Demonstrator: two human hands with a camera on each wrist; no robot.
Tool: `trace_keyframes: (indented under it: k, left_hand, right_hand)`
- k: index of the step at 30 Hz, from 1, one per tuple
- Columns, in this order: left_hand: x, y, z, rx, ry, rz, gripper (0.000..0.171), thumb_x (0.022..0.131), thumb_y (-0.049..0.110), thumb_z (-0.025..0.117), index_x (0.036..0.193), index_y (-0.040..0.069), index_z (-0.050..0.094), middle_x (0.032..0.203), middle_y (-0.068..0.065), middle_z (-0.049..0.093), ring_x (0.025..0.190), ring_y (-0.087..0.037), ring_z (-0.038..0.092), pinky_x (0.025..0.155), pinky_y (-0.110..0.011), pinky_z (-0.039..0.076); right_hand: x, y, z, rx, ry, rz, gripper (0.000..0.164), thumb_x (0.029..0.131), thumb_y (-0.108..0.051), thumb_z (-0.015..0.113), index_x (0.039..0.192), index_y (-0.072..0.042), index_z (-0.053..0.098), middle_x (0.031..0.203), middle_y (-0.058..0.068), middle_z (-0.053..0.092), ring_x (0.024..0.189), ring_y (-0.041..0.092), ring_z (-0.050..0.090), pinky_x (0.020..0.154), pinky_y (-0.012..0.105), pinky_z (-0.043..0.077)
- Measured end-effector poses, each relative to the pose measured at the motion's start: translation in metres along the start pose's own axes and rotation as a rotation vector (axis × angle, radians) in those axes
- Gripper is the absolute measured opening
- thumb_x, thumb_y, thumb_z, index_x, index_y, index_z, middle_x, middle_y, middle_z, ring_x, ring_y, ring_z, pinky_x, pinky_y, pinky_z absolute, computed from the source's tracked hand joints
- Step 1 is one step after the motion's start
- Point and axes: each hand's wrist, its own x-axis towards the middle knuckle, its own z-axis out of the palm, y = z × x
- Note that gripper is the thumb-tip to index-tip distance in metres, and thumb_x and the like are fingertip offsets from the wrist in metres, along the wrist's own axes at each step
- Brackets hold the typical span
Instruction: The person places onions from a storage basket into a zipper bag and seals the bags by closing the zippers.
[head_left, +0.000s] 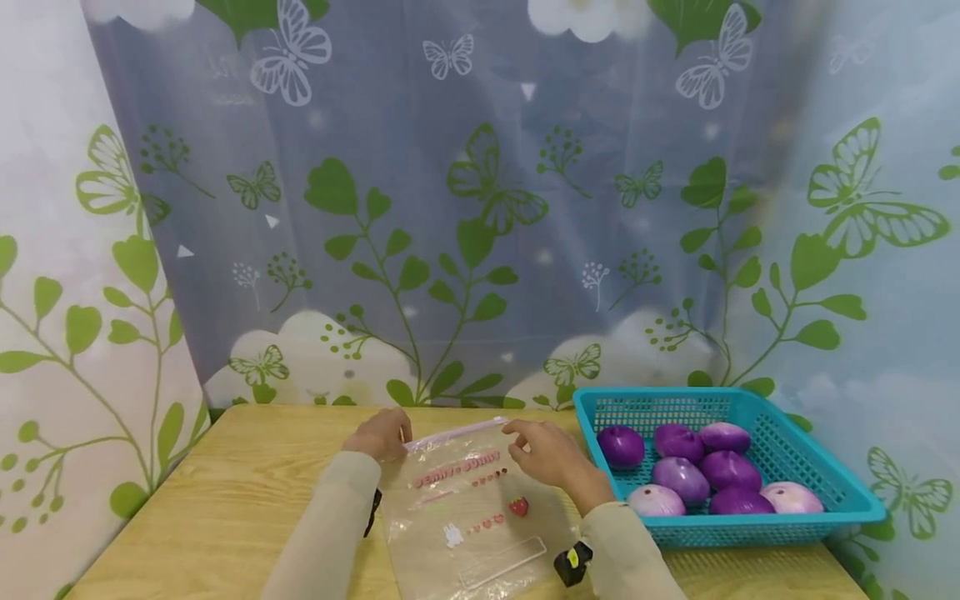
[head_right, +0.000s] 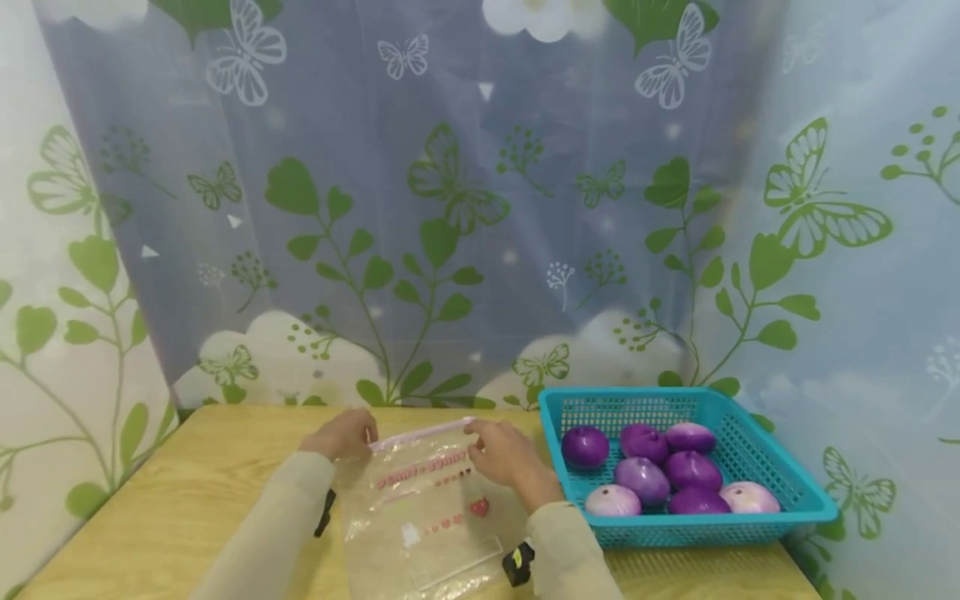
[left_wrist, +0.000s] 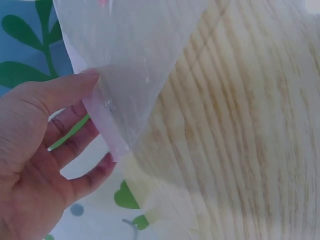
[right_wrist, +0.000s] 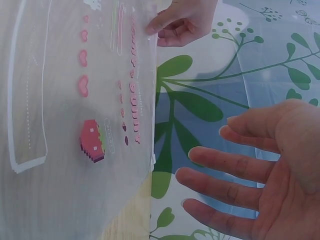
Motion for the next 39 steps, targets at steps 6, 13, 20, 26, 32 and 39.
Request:
trace_keyframes:
  k: [6,13,20,26,32,39]
  left_hand:
    - [0.001,-0.006,-0.007,-0.070,-0.018,0.037,0.021,0.087,-0.002,0.071,0.071,0.010,0.063,0.067,0.003,0.054,0.063,-0.012,0.046,0.058,-0.025,0.042]
    - [-0.002,-0.010,-0.024,-0.139,-0.134,-0.020,0.045,0.078,-0.007,0.057,0.051,0.020,0.034,0.050,0.008,0.020,0.051,-0.009,0.013,0.048,-0.022,0.014]
    - [-0.014,-0.005,-0.057,-0.154,-0.155,-0.046,0.051,0.082,-0.009,0.057,0.048,0.020,0.034,0.046,0.004,0.034,0.052,-0.010,0.010,0.048,-0.025,0.013]
    - [-0.026,-0.004,-0.088,-0.103,-0.049,0.001,0.039,0.083,-0.007,0.060,0.052,0.015,0.051,0.055,-0.003,0.062,0.048,-0.010,0.033,0.048,-0.023,0.030]
    - [-0.046,0.001,-0.114,-0.047,0.111,0.003,0.014,0.078,-0.003,0.066,0.071,0.009,0.071,0.073,-0.006,0.072,0.063,-0.018,0.058,0.056,-0.027,0.048]
    - [-0.071,0.017,-0.137,0.003,0.341,-0.006,0.011,0.082,0.000,0.070,0.077,0.008,0.075,0.084,-0.012,0.074,0.067,-0.022,0.060,0.055,-0.032,0.050]
  right_hand:
    - [0.001,-0.001,0.000,0.007,-0.007,-0.007,0.029,0.099,-0.013,0.064,0.128,-0.010,0.068,0.107,0.012,0.077,0.103,0.035,0.071,0.091,0.056,0.061]
    - [0.000,-0.003,-0.001,0.003,-0.015,-0.023,0.029,0.098,-0.012,0.065,0.127,-0.009,0.069,0.106,0.013,0.077,0.101,0.034,0.072,0.091,0.056,0.061]
    - [0.001,-0.005,-0.002,0.013,-0.037,-0.032,0.030,0.097,-0.010,0.067,0.127,-0.008,0.069,0.107,0.014,0.077,0.104,0.036,0.071,0.092,0.057,0.060]
    - [0.003,-0.006,-0.001,0.010,-0.050,-0.051,0.031,0.097,-0.010,0.067,0.127,-0.008,0.068,0.108,0.015,0.077,0.106,0.037,0.071,0.094,0.057,0.060]
    - [0.003,-0.009,0.001,0.006,-0.062,-0.065,0.031,0.096,-0.011,0.068,0.127,-0.008,0.069,0.108,0.014,0.077,0.104,0.036,0.071,0.091,0.056,0.061]
    - [0.004,-0.013,0.000,0.016,-0.066,-0.063,0.032,0.097,-0.009,0.067,0.129,-0.007,0.068,0.110,0.017,0.076,0.101,0.038,0.072,0.088,0.055,0.062]
